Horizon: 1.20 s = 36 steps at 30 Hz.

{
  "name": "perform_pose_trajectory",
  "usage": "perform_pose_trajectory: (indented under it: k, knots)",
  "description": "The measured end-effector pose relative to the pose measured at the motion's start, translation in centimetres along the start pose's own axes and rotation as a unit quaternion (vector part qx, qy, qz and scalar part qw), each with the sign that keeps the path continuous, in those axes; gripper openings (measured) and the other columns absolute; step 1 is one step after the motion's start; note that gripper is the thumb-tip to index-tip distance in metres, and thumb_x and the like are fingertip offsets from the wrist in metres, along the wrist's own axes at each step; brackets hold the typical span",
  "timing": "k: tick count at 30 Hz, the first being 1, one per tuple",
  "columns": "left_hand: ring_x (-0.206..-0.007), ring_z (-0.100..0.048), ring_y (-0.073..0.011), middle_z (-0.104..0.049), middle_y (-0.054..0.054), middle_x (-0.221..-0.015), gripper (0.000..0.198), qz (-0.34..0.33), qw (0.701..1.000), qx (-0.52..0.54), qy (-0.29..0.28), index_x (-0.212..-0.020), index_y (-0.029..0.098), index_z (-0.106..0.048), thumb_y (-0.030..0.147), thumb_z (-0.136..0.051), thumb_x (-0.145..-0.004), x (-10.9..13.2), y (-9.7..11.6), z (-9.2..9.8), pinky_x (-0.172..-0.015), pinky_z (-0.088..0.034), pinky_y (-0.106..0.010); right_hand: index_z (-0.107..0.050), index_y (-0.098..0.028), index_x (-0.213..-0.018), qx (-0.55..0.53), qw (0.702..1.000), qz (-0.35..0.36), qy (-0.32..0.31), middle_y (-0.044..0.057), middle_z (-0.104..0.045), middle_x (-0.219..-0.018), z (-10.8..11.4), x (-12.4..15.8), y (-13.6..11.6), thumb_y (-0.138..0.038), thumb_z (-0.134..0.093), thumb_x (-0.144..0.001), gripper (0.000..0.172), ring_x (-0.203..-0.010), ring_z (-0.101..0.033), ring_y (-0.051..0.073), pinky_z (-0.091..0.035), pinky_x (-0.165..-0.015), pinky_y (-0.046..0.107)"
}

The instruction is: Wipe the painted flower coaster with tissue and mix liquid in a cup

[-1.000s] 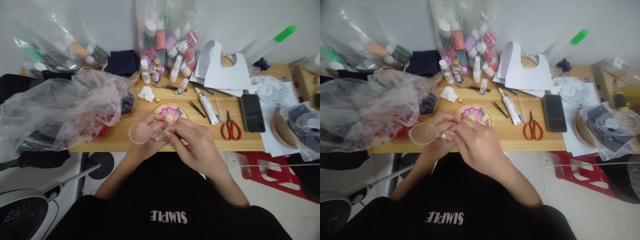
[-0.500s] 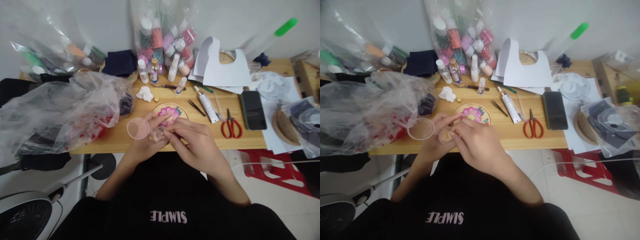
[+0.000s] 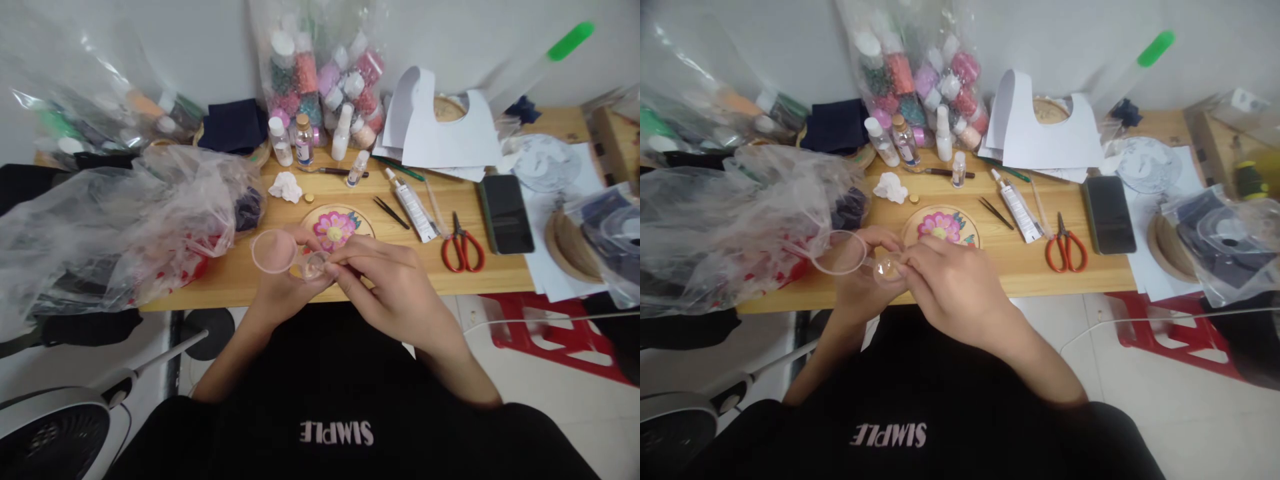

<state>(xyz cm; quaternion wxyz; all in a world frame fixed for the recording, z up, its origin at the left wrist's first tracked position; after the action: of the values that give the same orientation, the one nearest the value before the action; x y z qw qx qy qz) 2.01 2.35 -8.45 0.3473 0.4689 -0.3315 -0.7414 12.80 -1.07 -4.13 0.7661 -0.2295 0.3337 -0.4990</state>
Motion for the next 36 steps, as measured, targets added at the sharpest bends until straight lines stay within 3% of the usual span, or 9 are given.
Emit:
perform_pose_trajectory:
  k: [5, 15, 18, 30, 36]
  knots:
    - [-0.075, -0.059, -0.0180, -0.061, 0.001, -0.082, 0.024, 0.007, 1.000, -0.015, 0.006, -0.088, 0.025, -0.058, 0.028, -0.078, -0.077, -0.1, 0.2, 0.1, -0.068, -0.047, -0.036, -0.068, -0.012, -0.089, 0.009, 1.000, 0.000, 0.027, 0.007, -0.072, -0.084, 0.5, 0.0, 0.1, -0.018, -0.052, -0.096, 0.018, -0.075, -0.068, 0.017, -0.054, -0.067, 0.029]
    - [-0.077, -0.062, -0.0174, -0.061, 0.001, -0.084, 0.023, -0.003, 1.000, -0.003, 0.000, -0.092, 0.026, -0.058, 0.029, -0.077, -0.079, -0.1, 0.4, -0.1, -0.069, -0.051, -0.035, -0.068, -0.011, -0.088, -0.006, 1.000, 0.009, 0.011, 0.008, -0.072, -0.082, 0.2, 0.0, 0.1, -0.016, -0.054, -0.095, 0.017, -0.075, -0.068, 0.018, -0.053, -0.067, 0.028]
    - [-0.078, -0.062, -0.0177, -0.062, 0.001, -0.084, 0.023, -0.015, 1.000, -0.021, -0.001, -0.092, 0.026, -0.058, 0.029, -0.077, -0.080, -0.1, 0.5, -0.1, -0.072, -0.051, -0.036, -0.067, -0.012, -0.087, 0.001, 1.000, 0.000, 0.030, 0.007, -0.072, -0.082, 0.4, 0.0, 0.3, -0.016, -0.054, -0.096, 0.016, -0.077, -0.069, 0.018, -0.053, -0.068, 0.028]
    - [-0.081, -0.064, -0.0178, -0.064, 0.000, -0.086, 0.024, -0.032, 0.999, -0.033, -0.005, -0.094, 0.025, -0.057, 0.029, -0.077, -0.081, -0.2, 1.0, -0.3, -0.071, -0.055, -0.034, -0.065, -0.019, -0.085, -0.026, 1.000, -0.001, 0.006, 0.004, -0.075, -0.086, 0.1, -0.1, 0.4, -0.014, -0.054, -0.095, 0.016, -0.082, -0.070, 0.017, -0.055, -0.072, 0.029]
    - [-0.076, -0.063, -0.0172, -0.061, 0.002, -0.082, 0.023, -0.014, 0.999, -0.041, -0.008, -0.090, 0.026, -0.055, 0.030, -0.076, -0.082, -0.5, 1.2, -0.5, -0.069, -0.055, -0.034, -0.065, -0.018, -0.083, -0.040, 0.998, -0.020, 0.033, 0.003, -0.071, -0.078, 0.6, -0.1, 0.9, -0.015, -0.058, -0.094, 0.014, -0.072, -0.065, 0.013, -0.050, -0.061, 0.025]
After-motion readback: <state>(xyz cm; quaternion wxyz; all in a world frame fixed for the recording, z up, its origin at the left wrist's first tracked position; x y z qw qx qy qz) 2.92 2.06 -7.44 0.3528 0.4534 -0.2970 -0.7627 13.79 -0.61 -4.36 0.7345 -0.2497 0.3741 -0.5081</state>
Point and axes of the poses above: each hand's wrist, its own x-axis away from the middle knuckle, its own z-axis out of the back of the hand, y = z × x, the point moved 10 cm from there along -x, towards the middle knuckle
